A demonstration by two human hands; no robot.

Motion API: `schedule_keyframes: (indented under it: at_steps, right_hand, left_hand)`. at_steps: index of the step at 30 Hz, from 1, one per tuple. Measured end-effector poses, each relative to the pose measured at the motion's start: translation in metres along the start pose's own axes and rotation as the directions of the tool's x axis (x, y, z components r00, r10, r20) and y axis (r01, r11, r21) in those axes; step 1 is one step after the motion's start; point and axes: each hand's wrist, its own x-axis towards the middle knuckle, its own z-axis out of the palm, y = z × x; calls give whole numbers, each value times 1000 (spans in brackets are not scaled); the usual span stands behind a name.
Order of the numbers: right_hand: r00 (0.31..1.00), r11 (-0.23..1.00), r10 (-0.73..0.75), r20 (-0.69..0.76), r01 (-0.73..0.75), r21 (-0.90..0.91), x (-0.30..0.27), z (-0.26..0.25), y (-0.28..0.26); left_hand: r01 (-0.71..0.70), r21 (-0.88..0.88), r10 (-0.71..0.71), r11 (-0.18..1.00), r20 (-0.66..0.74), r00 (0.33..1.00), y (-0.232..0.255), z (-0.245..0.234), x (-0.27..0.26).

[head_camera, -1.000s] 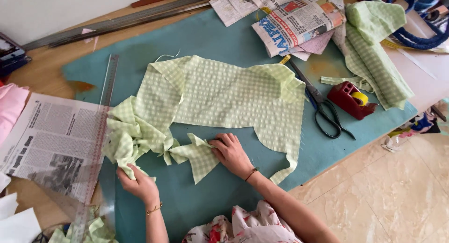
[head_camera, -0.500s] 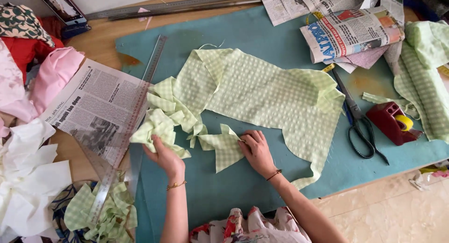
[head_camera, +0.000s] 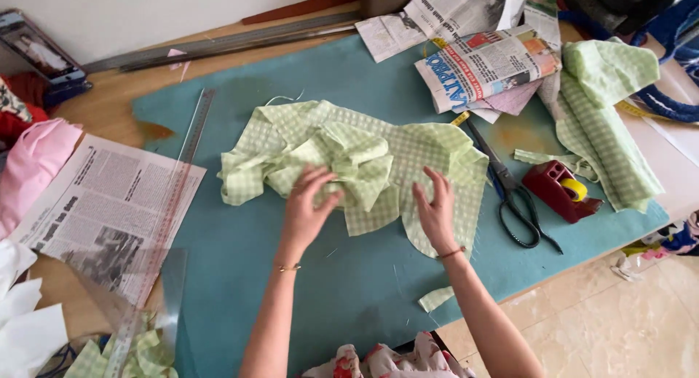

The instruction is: The person cuts a piece of light green checkered fabric using scissors, then folds the cut piece. They also handle newspapers and other fabric scraps on the table.

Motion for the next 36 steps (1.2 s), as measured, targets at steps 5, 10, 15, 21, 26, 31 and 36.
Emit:
schedule_keyframes:
  at_steps: [5, 10, 15, 21, 26, 31, 36]
  right_hand:
    - [870, 804, 493, -22, -446, 393, -55, -100, 78]
    - [696, 534, 699, 167, -662, 526, -85, -117, 22]
    - [654, 503, 697, 293, -738, 450, -84, -99, 16]
    - [835, 641, 492, 246, -538, 547, -28, -84, -26]
    - [901, 731, 322, 292, -432, 528, -10, -72, -32]
    - [976, 929, 193, 99, -214, 301, 12, -38, -34]
    - [934, 941, 107, 341, -205, 269, 66, 19, -86]
  left_hand:
    - [422, 236, -204, 876, -611, 765, -122, -28, -40]
    - [670, 352, -368, 654, -626, 688, -160, -18, -31]
    - [735, 129, -590, 665, -513, 623, -98, 23, 16]
    - [62, -29, -62, 998, 23, 998, 79, 91, 42]
    - [237, -298, -153, 925, 278, 948, 90, 79, 33]
    - [451, 59, -427, 891, -235, 873, 37, 79, 25]
    - [588, -505, -696, 632, -37, 717, -15, 127, -1]
